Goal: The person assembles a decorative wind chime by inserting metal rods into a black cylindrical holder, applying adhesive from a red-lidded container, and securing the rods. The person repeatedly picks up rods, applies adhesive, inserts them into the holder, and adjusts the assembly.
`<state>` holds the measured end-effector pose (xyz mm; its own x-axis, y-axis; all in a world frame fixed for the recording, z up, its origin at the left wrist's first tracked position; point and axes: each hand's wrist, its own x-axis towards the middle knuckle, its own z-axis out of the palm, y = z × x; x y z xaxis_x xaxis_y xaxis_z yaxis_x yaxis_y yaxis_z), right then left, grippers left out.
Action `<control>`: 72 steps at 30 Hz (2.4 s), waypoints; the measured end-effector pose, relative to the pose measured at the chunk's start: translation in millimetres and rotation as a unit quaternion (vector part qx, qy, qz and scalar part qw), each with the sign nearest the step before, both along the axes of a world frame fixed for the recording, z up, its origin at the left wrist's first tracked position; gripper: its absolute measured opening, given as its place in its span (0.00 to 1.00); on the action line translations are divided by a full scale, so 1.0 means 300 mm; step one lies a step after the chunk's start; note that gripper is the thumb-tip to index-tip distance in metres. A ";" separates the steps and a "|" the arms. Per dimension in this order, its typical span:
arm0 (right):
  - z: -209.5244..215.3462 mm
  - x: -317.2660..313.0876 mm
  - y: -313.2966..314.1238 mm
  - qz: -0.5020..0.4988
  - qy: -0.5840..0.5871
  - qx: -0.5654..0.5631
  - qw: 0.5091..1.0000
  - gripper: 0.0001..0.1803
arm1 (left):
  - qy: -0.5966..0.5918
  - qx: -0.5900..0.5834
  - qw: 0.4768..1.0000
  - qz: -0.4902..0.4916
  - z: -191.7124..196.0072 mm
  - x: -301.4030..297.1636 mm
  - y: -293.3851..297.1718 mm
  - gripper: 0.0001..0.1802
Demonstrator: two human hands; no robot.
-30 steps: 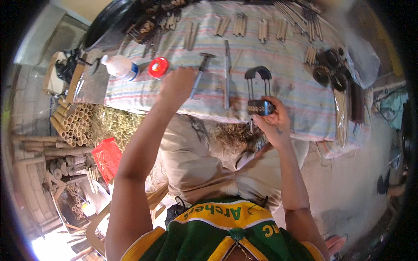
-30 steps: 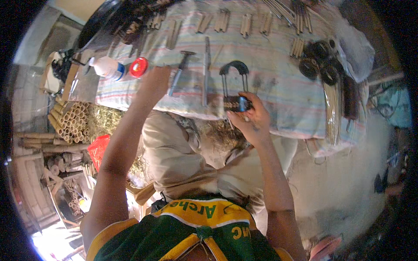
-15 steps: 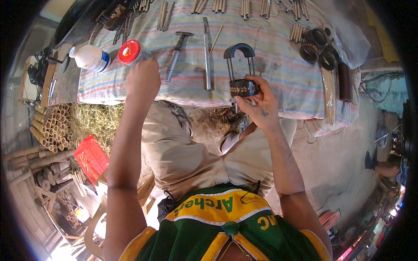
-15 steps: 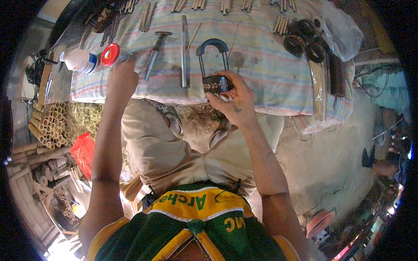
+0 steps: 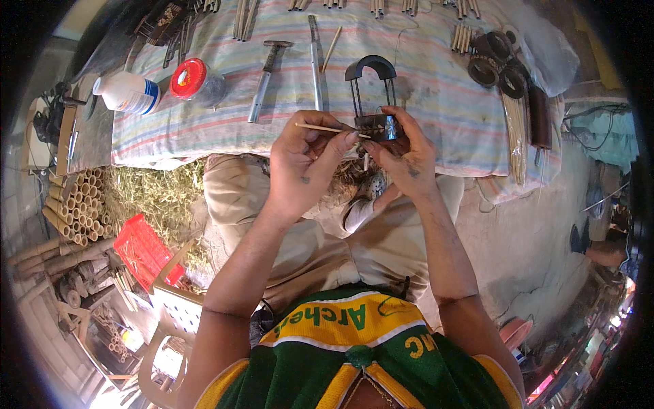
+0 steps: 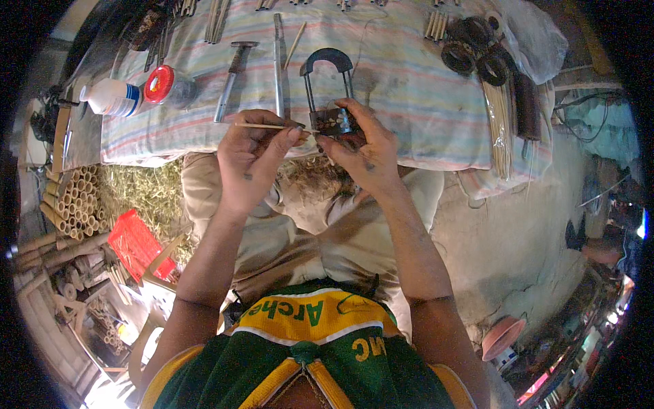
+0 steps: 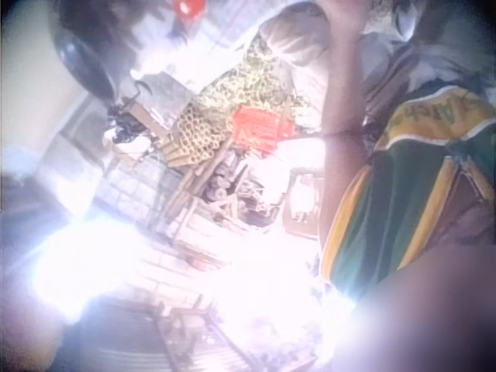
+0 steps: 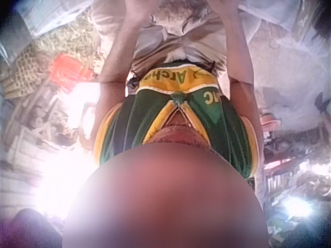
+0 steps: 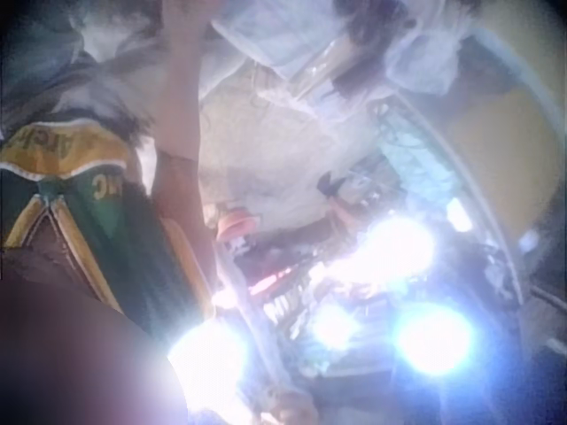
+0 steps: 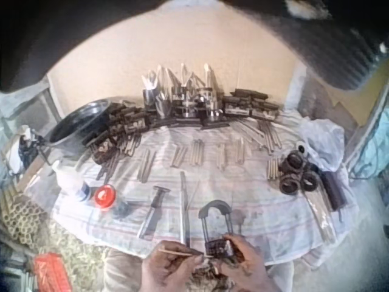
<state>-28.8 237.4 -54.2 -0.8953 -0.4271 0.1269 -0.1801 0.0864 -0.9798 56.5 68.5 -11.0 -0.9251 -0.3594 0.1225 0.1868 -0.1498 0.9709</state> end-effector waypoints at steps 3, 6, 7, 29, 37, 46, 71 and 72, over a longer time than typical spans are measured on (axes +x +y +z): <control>-0.003 0.000 0.001 0.002 -0.020 -0.030 0.999 0.31 | 0.025 -0.061 0.998 0.022 -0.027 0.004 0.033 0.11; -0.001 -0.002 0.007 0.016 -0.020 -0.036 0.999 0.31 | 0.053 -0.093 0.993 0.046 -0.051 0.006 0.050 0.12; 0.001 -0.004 0.012 0.031 -0.014 -0.023 0.999 0.31 | 0.055 -0.106 0.991 0.053 -0.057 0.009 0.053 0.12; 0.014 0.005 0.002 0.011 -0.008 0.007 1.000 0.33 | 0.051 -0.295 0.951 0.077 -0.056 0.014 0.046 0.13; -0.004 0.003 -0.003 0.010 0.017 -0.020 1.000 0.33 | 0.102 -0.369 0.921 0.074 -0.028 -0.001 0.049 0.13; -0.014 0.005 -0.005 -0.002 -0.002 -0.029 1.000 0.32 | -0.024 -0.315 0.949 0.019 0.034 -0.011 0.035 0.10; -0.019 0.005 -0.019 -0.049 -0.034 -0.064 0.996 0.29 | 0.001 -0.045 0.999 0.004 0.053 -0.021 0.001 0.11; -0.024 0.004 -0.014 -0.030 -0.054 -0.086 0.994 0.29 | -0.001 -0.031 1.000 0.006 0.038 -0.023 0.014 0.10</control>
